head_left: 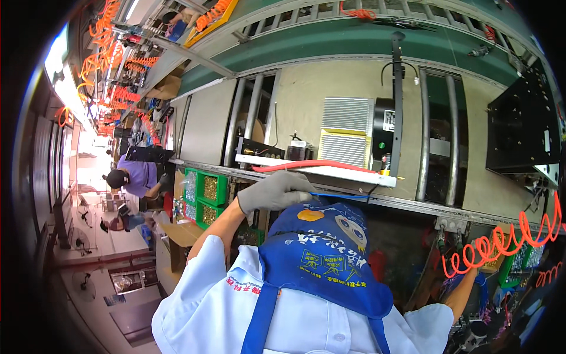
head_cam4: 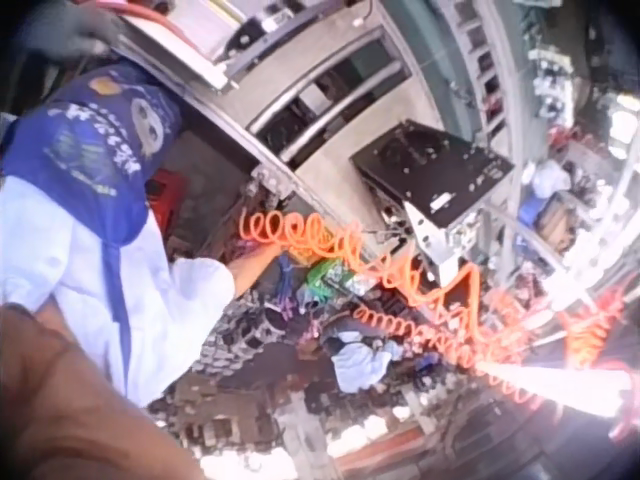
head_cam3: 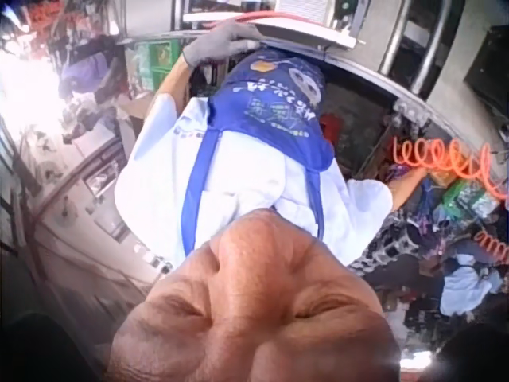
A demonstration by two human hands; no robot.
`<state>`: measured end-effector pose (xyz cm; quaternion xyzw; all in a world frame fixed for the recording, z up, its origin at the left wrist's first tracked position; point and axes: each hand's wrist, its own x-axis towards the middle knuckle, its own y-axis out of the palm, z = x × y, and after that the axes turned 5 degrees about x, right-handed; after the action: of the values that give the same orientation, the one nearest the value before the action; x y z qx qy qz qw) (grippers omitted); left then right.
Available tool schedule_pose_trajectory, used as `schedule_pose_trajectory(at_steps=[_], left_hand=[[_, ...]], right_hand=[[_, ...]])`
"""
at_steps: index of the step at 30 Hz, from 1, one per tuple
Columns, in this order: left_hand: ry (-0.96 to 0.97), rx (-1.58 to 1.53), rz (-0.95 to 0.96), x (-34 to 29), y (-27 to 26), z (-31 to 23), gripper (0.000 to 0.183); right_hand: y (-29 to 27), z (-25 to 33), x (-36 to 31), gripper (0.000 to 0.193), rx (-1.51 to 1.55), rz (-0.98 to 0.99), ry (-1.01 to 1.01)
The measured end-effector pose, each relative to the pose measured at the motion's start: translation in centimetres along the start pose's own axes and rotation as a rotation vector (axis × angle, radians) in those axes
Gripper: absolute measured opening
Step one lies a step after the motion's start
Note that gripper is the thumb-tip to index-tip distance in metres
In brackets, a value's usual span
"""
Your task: The person assembles an electronic device, likely a power inverter, by installing a metal casing, connecting various colored wires, and securing a large copper coil. They use a pneumatic screwdriver to fasten components and organize the internal wiring.
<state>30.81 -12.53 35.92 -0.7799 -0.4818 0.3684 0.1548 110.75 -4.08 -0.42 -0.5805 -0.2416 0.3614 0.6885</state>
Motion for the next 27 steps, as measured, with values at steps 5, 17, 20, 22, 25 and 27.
schedule_pose_trajectory(at_steps=[5, 17, 20, 22, 25, 27], left_hand=[[-0.158, -0.126, -0.047, -2.4, -4.4, -0.7, 0.025], [-0.162, -0.468, -0.443, -7.1, -11.8, 5.5, 0.051], [-0.168, -0.444, -0.552, -3.8, -13.9, 10.3, 0.037], [-0.161, -0.498, -0.654, -2.0, -14.8, 15.2, 0.033], [-0.299, -0.508, -0.643, -1.1, -14.8, 23.7, 0.030], [-0.398, -0.499, -0.499, 1.6, -14.6, 29.2, 0.027]], right_hand=[[0.5, -0.1, -0.6, 0.038, -0.018, 0.012, 0.052], [-0.7, -0.1, -0.5, 0.040, -0.049, -0.012, 0.116], [-2.2, -1.0, -2.5, 0.041, -0.001, -0.095, 0.172], [-3.6, -1.0, -4.0, 0.041, 0.020, -0.167, 0.192], [-5.2, 1.2, -7.7, 0.045, 0.034, -0.293, 0.185], [-6.7, 0.2, -11.7, 0.049, 0.038, -0.340, 0.225]])
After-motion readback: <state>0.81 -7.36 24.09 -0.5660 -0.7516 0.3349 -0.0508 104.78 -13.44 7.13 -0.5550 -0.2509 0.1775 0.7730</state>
